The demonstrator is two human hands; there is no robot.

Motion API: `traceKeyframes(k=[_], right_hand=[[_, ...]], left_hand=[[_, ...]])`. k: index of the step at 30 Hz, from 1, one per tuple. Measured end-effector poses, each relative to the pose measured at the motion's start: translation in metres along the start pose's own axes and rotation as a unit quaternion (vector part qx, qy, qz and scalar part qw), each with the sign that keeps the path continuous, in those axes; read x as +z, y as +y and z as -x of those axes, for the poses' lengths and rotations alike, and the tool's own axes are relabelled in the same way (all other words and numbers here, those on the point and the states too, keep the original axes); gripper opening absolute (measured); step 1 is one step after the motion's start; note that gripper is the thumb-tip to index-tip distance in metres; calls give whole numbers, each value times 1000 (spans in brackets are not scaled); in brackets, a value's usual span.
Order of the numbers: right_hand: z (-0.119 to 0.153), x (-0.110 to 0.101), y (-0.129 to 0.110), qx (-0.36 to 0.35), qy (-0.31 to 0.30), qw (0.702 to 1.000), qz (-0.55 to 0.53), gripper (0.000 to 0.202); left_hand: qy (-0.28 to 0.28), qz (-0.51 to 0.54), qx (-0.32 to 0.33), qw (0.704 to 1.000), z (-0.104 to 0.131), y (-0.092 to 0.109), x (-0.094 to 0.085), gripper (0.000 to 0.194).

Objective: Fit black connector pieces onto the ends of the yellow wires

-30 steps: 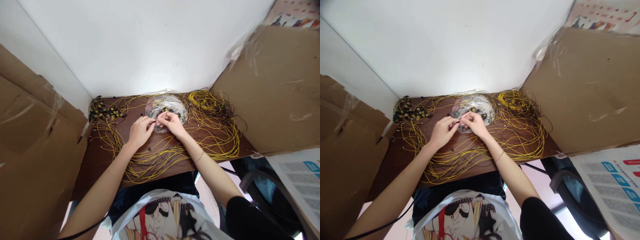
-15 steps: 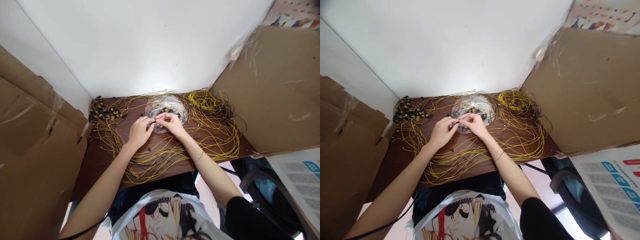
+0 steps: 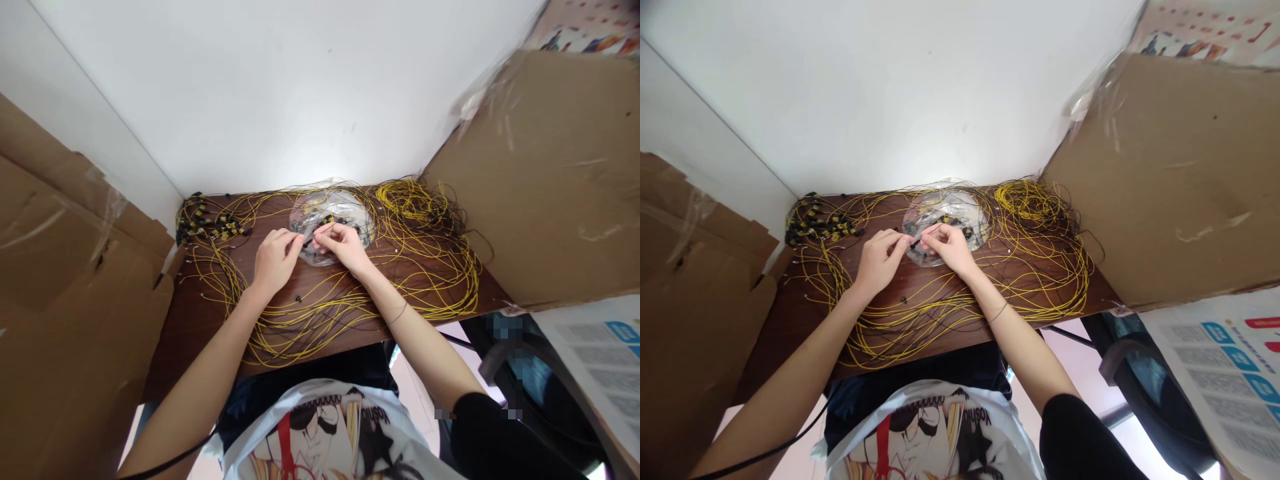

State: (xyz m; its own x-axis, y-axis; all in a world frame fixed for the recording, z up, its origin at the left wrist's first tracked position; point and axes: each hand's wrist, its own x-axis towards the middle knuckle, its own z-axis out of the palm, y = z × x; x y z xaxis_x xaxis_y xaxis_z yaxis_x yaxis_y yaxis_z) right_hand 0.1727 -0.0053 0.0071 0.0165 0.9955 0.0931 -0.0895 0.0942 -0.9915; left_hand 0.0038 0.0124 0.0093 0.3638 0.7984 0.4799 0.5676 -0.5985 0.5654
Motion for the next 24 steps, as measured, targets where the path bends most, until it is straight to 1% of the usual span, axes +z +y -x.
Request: traceKeyframes(k=[3, 5, 7, 10, 14, 17, 21, 24], right_hand=[[0, 0, -1, 0, 9, 1000, 4, 35], [0, 0, -1, -3, 12, 1000, 5, 34], [0, 1, -1, -5, 13, 1000, 6, 32], [0, 0, -1, -7, 7, 1000, 10, 30], [0, 0, 0, -9, -5, 1000, 16, 28], [1, 0, -1, -3, 2, 1000, 20, 24], [1, 0, -2, 2, 11, 1000, 27, 17], [1, 0, -2, 5, 20, 999, 30, 13]], left_hand=[[45, 69, -44, 996, -3, -5, 0, 23], [76, 135, -84, 984, -4, -8, 1, 21], [109, 192, -119, 968, -6, -11, 2, 22], [160, 247, -154, 943, -9, -14, 2, 24], [221, 312, -186, 905, -12, -16, 0, 26], [261, 340, -204, 880, -14, -19, -2, 25], [270, 371, -217, 861, -17, -17, -4, 21], [245, 436, -198, 843, -17, -10, -9, 22]])
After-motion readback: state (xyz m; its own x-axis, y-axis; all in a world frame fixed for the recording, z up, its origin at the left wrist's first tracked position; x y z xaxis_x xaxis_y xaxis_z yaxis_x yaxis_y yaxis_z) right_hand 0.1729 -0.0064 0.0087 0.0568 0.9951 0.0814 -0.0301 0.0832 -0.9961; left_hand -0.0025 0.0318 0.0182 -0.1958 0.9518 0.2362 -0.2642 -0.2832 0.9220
